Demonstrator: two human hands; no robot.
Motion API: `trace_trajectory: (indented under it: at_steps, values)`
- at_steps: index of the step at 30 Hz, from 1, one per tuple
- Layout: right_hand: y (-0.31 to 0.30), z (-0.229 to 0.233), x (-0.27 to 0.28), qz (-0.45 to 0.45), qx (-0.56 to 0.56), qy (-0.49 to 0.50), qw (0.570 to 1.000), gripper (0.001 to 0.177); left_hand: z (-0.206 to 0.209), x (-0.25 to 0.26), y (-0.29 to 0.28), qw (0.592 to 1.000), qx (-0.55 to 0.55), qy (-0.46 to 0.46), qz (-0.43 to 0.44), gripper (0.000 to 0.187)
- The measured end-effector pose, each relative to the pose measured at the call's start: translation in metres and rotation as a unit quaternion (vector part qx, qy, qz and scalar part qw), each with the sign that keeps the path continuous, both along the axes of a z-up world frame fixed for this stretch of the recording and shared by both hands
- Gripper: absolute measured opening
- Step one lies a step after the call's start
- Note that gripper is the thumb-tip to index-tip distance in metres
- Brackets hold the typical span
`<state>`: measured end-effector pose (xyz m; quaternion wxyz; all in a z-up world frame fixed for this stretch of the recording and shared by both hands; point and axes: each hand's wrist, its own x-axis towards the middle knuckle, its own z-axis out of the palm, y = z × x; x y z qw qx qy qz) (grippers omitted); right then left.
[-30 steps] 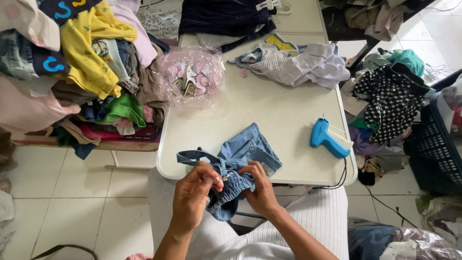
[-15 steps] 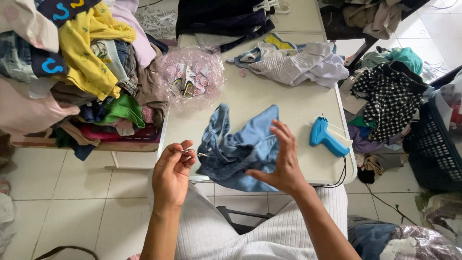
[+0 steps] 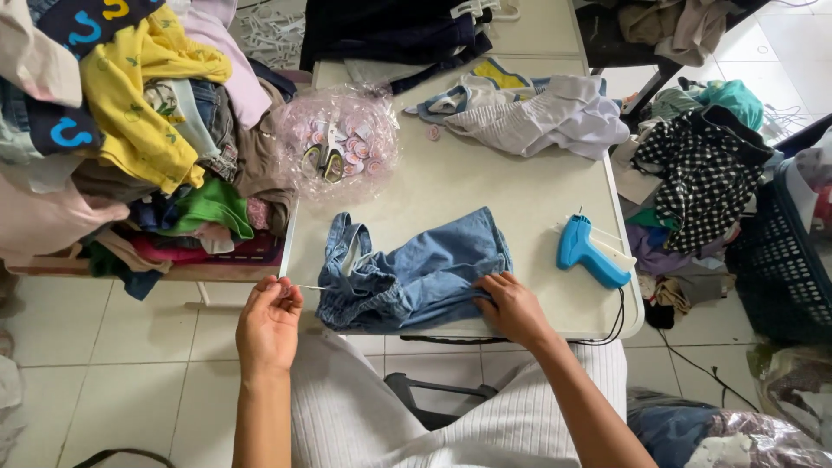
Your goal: A person uses a hot glue gun to attach small decorations or tags to various items of clothing, such as baby clothes and underwear, on a workspace table.
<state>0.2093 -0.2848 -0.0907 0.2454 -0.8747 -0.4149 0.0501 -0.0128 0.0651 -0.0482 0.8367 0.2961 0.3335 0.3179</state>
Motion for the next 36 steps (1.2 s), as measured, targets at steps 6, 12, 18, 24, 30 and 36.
trace_trajectory:
  at_steps: [6,12,18,24,30,36]
  values:
    - [-0.045,0.074,0.047,-0.133,0.228,0.218,0.940,0.012,0.052,0.018,-0.022,0.992,0.060,0.034,-0.103,0.026]
    - [-0.089,0.143,0.097,-0.149,0.465,0.340,0.804,0.021,0.048,0.088,-0.053,0.968,0.040,-0.035,-0.245,0.032]
    - [-0.057,0.245,0.140,-0.417,0.486,0.243,0.728,0.010,0.045,0.239,-0.090,0.954,-0.042,-0.022,-0.294,0.020]
    - [-0.097,0.215,0.319,-0.175,0.575,-0.109,0.792,0.006,0.057,0.389,-0.104,0.954,-0.006,-0.108,-0.279,0.018]
    - [-0.029,0.157,0.377,-0.238,0.447,-0.018,0.862,0.022,-0.032,0.476,-0.026,0.987,-0.001,-0.003,-0.158,0.017]
    - [-0.004,0.027,0.373,-0.333,0.005,-0.007,0.943,0.047,-0.134,0.484,0.012,0.945,0.213,0.181,-0.169,0.033]
